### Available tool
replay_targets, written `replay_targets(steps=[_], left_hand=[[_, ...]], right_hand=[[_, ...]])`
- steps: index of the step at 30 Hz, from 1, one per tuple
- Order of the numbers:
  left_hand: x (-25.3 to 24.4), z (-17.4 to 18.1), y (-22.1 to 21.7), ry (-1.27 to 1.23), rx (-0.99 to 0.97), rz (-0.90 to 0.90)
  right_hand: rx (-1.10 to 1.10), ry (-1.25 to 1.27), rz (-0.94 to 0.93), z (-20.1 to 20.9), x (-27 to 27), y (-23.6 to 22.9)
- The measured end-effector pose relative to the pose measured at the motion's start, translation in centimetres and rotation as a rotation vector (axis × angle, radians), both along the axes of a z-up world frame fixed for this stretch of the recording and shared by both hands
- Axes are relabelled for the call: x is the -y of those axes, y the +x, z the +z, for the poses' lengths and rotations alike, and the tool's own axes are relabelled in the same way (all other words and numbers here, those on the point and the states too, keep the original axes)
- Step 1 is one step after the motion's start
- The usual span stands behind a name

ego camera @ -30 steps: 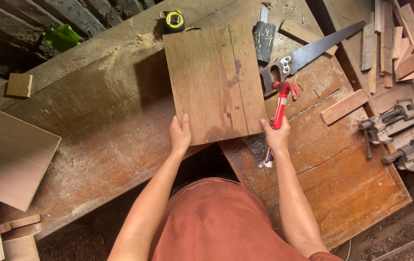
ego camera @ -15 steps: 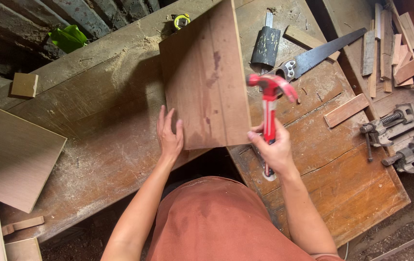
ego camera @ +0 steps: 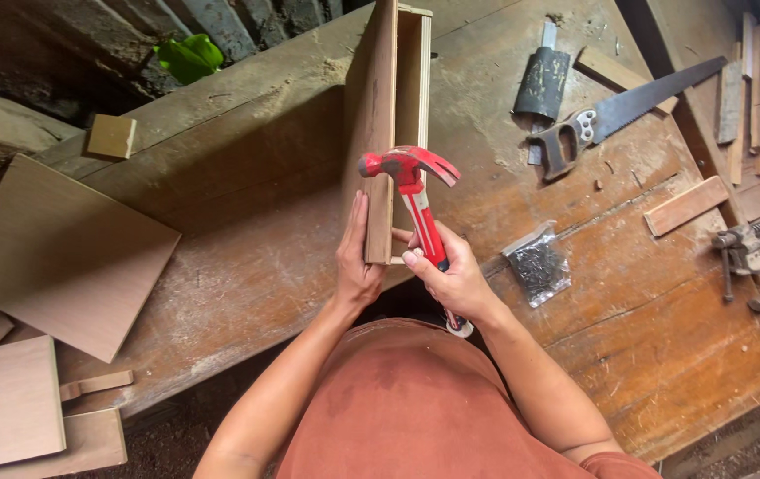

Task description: The person hammers nails into a wooden board to join it to another piece, forming a box-like structure. They then use a metal ruler and a marker to measure and mark lines on the wood pieces.

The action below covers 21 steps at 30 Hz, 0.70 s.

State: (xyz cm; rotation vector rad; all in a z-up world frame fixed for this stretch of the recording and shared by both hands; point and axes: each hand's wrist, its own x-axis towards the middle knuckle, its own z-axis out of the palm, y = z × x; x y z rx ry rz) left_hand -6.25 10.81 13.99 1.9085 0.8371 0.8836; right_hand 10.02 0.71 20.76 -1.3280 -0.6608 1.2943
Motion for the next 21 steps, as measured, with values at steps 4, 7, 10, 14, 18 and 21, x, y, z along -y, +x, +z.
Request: replay_targets(steps=[4, 7, 10, 14, 18, 21], left_hand=[[-0.6, -0.1, -1.6, -0.037, 0.008, 0.007], [-1.0, -0.1, -2.4, -0.079, 0.060, 0.013], [-1.3, -0.7, -2.9, -0.089, 0.138, 0.007], [-1.6, -4.6, -4.7, -0.117, 0.187, 0.021], [-1.2, -10.5, -7.1, -0.469, 0.195, 0.220], [-0.5, -11.4, -9.3, -0.400, 0.195, 0.289]], right_hand=[[0.469, -0.013, -0.142, 0.2, -1.1, -1.1], [0.591, -0.015, -0.186, -1.2, -1.7, -0.5], [0.578, 0.027, -0.181, -3.3, -1.8, -0.7], [0.369, -0.024, -0.195, -5.0, -1.6, -0.9], [0.376, -0.033, -0.179, -5.7, -2.1, -1.1], [0.226, -0.129, -0.201, -6.2, -2.7, -2.0]])
